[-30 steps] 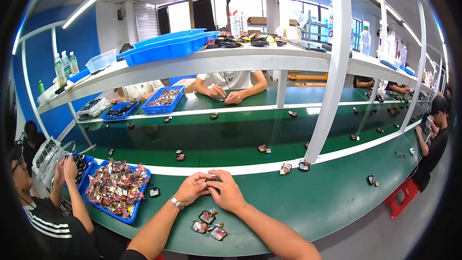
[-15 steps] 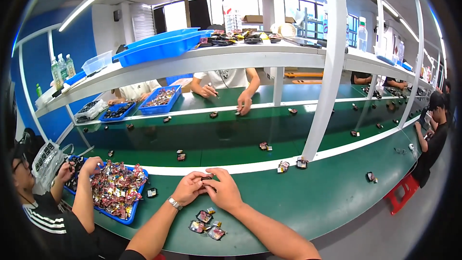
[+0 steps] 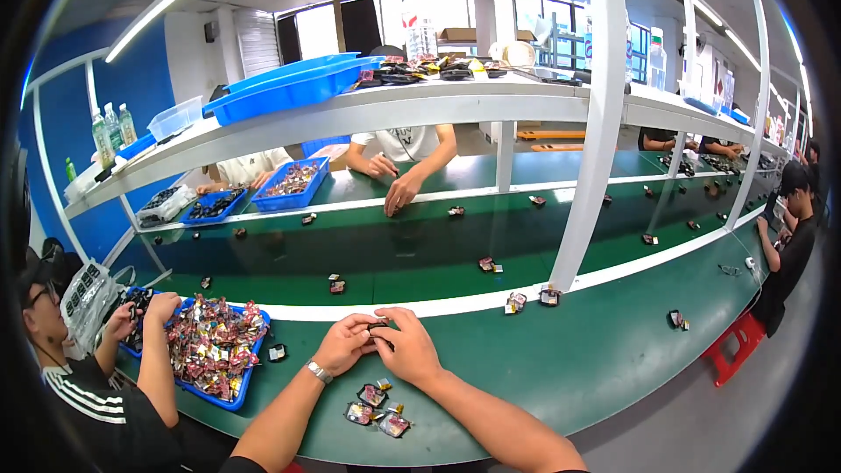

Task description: Manually assemble or inspect small electronic components on a production line.

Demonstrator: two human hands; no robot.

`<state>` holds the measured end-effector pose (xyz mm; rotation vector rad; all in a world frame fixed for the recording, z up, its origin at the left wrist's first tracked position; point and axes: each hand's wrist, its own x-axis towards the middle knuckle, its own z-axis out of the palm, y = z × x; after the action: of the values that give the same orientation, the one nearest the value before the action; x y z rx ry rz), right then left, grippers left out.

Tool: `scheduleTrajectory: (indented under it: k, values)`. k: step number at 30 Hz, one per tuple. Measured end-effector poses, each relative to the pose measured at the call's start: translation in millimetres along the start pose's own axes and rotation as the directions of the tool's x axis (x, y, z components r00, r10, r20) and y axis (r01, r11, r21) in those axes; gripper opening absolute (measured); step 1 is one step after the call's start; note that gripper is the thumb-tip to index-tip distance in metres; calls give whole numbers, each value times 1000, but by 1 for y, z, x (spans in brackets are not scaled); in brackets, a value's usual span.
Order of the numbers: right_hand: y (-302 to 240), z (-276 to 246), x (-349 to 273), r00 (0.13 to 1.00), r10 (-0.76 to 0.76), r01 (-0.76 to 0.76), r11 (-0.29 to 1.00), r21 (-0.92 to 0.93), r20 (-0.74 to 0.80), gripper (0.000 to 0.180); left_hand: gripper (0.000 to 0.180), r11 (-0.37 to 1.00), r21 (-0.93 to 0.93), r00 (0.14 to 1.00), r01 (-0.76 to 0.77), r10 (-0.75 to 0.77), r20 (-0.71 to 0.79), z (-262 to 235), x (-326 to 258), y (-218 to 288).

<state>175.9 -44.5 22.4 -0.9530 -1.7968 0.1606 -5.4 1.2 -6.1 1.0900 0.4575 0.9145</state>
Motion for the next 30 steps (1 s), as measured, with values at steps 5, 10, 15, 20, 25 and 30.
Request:
scheduleTrajectory:
  k: [5,10,15,20,25,30]
  values:
    - [5,3,-2,1000,17,-17,1000,26,12,16,29,1000,4,1000,14,-14,-19,-1,0,0]
    - [3,1,-1,999,33,-34,996,78,14,16,29,999,30,1000,16,-15,-17,3,0,1]
    - [-2,-1,1,1000,7,-7,999,39,12,17,27,999,-27,1000,-25,25,1,0,-1,2]
    - [-2,-2,-1,1000,30,-30,1000,6,-6,18,27,998,-51,999,-37,39,34,4,-1,2]
    - [5,6,-4,994,110,-108,990,92,-11,17,27,999,-34,999,-29,30,16,4,0,2]
    - [10,9,-5,988,152,-157,974,163,37,19,27,1000,21,999,-20,21,-42,10,0,0]
